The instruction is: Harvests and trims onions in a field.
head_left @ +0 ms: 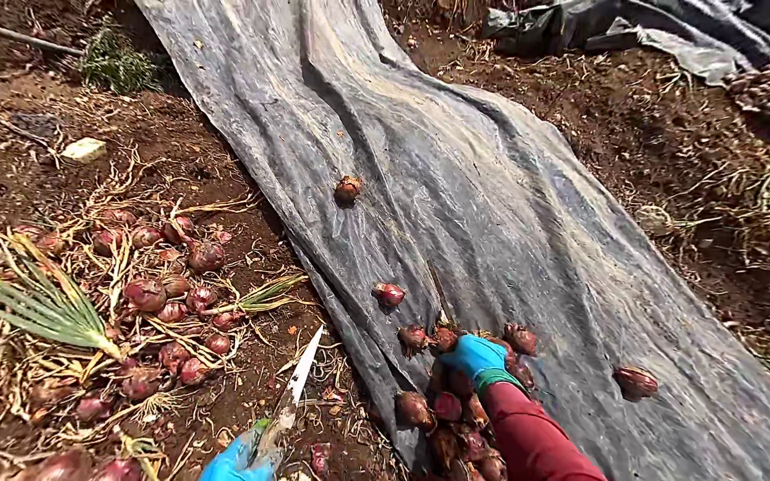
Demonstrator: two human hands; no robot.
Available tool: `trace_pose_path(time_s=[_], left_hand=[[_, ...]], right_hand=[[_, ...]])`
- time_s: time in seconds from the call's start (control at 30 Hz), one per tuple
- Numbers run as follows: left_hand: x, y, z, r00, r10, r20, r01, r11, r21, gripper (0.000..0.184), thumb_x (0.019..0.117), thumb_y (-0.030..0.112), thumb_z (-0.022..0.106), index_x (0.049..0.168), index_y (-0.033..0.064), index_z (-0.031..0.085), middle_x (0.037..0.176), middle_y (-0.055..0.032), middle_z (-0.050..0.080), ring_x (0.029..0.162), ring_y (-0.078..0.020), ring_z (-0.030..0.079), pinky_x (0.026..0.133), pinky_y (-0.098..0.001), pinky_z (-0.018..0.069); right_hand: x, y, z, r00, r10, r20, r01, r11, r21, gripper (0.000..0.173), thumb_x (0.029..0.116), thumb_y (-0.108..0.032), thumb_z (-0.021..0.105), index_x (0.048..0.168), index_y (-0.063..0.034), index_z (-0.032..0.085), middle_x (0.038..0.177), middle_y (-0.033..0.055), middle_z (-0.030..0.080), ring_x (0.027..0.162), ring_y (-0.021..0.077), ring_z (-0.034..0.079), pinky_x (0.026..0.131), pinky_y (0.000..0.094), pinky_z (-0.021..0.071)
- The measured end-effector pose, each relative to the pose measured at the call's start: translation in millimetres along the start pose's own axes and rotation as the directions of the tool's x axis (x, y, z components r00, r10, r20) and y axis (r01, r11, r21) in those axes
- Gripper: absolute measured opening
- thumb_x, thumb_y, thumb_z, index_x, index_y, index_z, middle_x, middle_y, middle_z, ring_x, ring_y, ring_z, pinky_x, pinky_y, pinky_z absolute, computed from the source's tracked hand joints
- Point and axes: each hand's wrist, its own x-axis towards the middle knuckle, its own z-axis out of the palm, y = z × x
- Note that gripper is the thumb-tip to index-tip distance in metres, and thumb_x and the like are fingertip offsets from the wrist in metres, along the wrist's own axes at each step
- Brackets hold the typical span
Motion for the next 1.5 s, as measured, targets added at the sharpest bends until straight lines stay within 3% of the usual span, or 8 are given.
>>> trace_pose_path(time_s=[0.1,0.27,0.5,0.63,0.97,1.1,1.23,1.5], left_hand=[[4.9,-14.2,-4.6,0.997,0.022,-0.072,-0.018,0.998,0.055,0.049,0.0888,0.024,0.078,0.132,0.0055,0.066,0.118,-0.0115,0.073,0.107,-0.0203,0.072,0.097,-0.0448,0.0587],[-2.8,29.9,-15.4,0.998,0.063,-0.006,-0.063,0.998,-0.009,0.045,0.1035,0.025,0.057,0.144,0.0052,0.054,0.094,-0.0091,0.075,0.070,-0.0202,0.071,0.067,-0.0406,0.0619],[-60.5,135.0,-21.4,0.972,0.199,0.125,-0.173,0.966,-0.191,0.037,0.1067,0.018,0.055,0.143,0.0110,0.055,0.116,-0.0100,0.076,0.079,-0.0278,0.076,0.064,-0.0431,0.0656],[-109.9,172.7,-21.7,0.915,0.283,0.287,-0.258,0.958,-0.123,0.032,0.1075,0.018,0.051,0.138,0.0113,0.058,0.111,-0.0116,0.075,0.071,-0.0254,0.074,0.060,-0.0381,0.0631],[-233.2,143.6,-29.5,0.904,0.387,0.184,-0.394,0.919,0.004,0.035,0.1086,0.022,0.047,0.142,0.0155,0.054,0.101,-0.0094,0.075,0.053,-0.0194,0.064,0.047,-0.0335,0.0554],[-241.6,134.3,-31.0,0.899,0.431,0.077,-0.429,0.902,-0.037,0.031,0.1096,0.023,0.048,0.137,0.0116,0.054,0.096,-0.0102,0.075,0.049,-0.0195,0.063,0.044,-0.0329,0.0549],[-250.3,129.2,-21.3,0.897,0.430,0.106,-0.437,0.898,0.052,0.034,0.1089,0.025,0.049,0.140,0.0148,0.055,0.097,-0.0082,0.073,0.052,-0.0193,0.063,0.047,-0.0338,0.0567],[-252.1,112.6,-9.7,0.877,0.457,0.147,-0.474,0.871,0.125,0.033,0.1090,0.026,0.049,0.139,0.0148,0.056,0.096,-0.0087,0.073,0.052,-0.0207,0.063,0.048,-0.0361,0.0575]], right_hand=[[-2.1,1.8,16.0,0.998,0.030,-0.053,-0.029,0.999,0.013,0.050,0.0733,-0.049,0.078,0.097,-0.0052,0.072,0.103,0.0165,0.072,0.099,0.0371,0.070,0.085,0.0622,0.0523],[-9.5,31.4,-28.6,0.988,0.144,0.053,-0.153,0.920,0.361,0.041,0.0811,-0.045,0.069,0.095,-0.0068,0.072,0.104,0.0166,0.073,0.103,0.0355,0.070,0.085,0.0618,0.0540],[-150.5,35.2,-64.3,0.988,0.092,-0.122,0.100,0.212,0.972,0.057,0.1018,-0.057,0.050,0.094,-0.0029,0.068,0.069,0.0122,0.063,0.054,0.0266,0.060,0.054,0.0495,0.0540],[-262.0,-14.1,-85.8,0.910,-0.049,-0.413,0.411,-0.034,0.911,0.048,0.1033,-0.050,0.051,0.094,-0.0094,0.076,0.076,0.0035,0.075,0.068,0.0181,0.073,0.069,0.0426,0.0638],[-380.3,-60.8,-124.0,0.865,-0.203,-0.459,0.495,0.493,0.715,0.076,0.1005,-0.070,0.029,0.077,-0.0085,0.069,0.078,0.0113,0.068,0.084,0.0295,0.071,0.077,0.0545,0.0555],[-422.7,-62.9,-97.3,0.709,-0.271,-0.651,0.678,0.516,0.524,0.072,0.1008,-0.065,0.038,0.086,-0.0046,0.074,0.083,0.0161,0.073,0.082,0.0330,0.074,0.074,0.0559,0.0582],[-398.9,-50.3,-120.8,0.871,-0.203,-0.446,0.486,0.483,0.728,0.073,0.1023,-0.067,0.029,0.084,-0.0090,0.071,0.084,0.0116,0.069,0.088,0.0289,0.070,0.080,0.0547,0.0552],[-412.9,-36.2,-108.3,0.857,-0.276,-0.435,0.515,0.471,0.716,0.074,0.1015,-0.068,0.031,0.081,-0.0079,0.069,0.084,0.0120,0.069,0.089,0.0294,0.070,0.080,0.0543,0.0553]])
